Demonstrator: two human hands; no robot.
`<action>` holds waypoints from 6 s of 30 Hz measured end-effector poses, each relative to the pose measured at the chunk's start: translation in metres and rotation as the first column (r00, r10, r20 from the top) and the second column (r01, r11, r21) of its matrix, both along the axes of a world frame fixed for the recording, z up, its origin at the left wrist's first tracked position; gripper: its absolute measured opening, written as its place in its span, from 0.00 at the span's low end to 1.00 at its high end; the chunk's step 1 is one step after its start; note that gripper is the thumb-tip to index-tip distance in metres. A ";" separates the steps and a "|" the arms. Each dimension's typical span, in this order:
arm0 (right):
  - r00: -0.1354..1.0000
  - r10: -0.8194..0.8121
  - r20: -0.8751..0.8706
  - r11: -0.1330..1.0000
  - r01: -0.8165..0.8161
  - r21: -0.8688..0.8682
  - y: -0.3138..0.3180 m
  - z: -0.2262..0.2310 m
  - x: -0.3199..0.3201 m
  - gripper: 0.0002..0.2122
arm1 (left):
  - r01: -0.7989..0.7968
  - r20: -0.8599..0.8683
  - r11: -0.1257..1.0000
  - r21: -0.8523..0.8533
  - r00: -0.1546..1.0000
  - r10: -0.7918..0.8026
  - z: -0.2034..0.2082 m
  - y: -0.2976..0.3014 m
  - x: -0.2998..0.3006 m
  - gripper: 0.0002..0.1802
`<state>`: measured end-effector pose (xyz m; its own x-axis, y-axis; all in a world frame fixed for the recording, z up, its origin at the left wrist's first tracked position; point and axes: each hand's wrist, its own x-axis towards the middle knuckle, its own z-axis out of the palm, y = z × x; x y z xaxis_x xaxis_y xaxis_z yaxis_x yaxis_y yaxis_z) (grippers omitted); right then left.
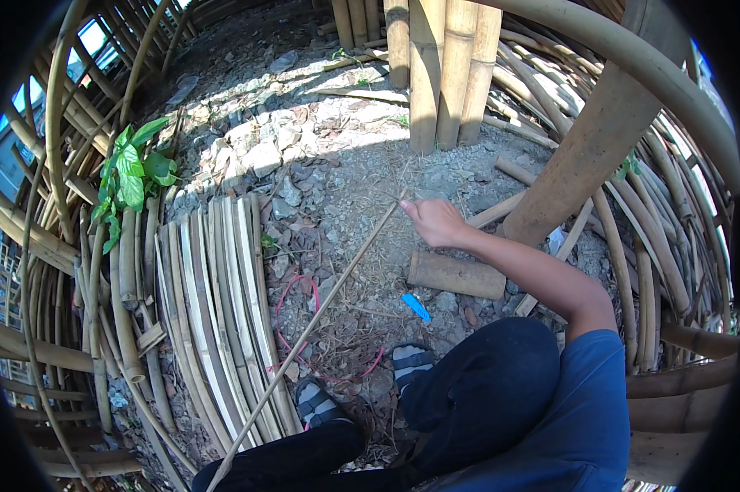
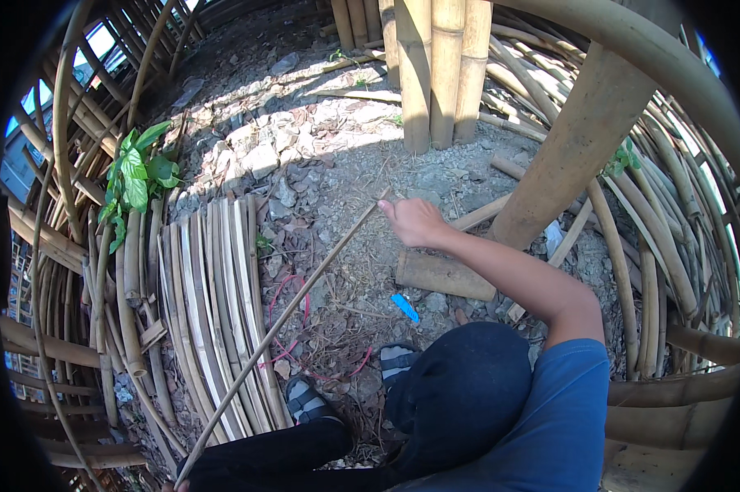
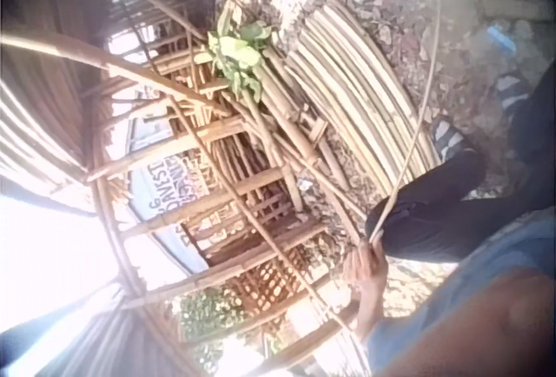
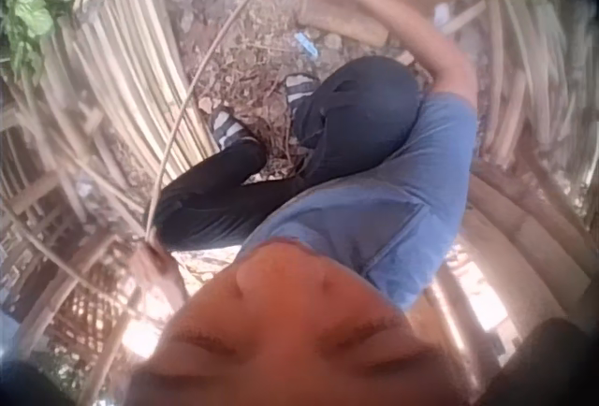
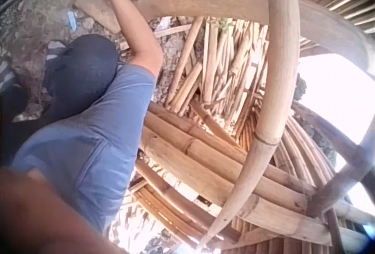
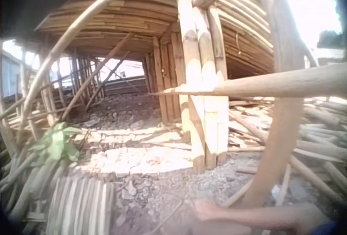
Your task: The person trims and scrapes a bamboo strip using a knife.
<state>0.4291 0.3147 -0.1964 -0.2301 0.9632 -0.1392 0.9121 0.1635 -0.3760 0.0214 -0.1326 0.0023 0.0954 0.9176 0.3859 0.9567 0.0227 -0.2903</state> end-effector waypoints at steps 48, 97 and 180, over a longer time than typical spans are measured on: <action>0.860 0.044 -0.509 0.859 0.228 0.459 -0.092 0.074 0.064 0.18 | -0.211 0.189 0.934 -0.289 0.944 0.272 -0.050 0.124 -0.040 0.24; 0.979 -0.017 -0.205 0.717 0.155 0.680 -0.117 -0.112 0.115 0.09 | -0.375 0.181 0.857 -0.354 0.871 0.456 -0.065 0.158 -0.036 0.26; 0.568 -0.144 -0.810 0.740 0.606 0.293 -0.128 -0.040 0.152 0.06 | -0.390 0.170 0.816 -0.427 0.852 0.496 -0.068 0.152 -0.036 0.28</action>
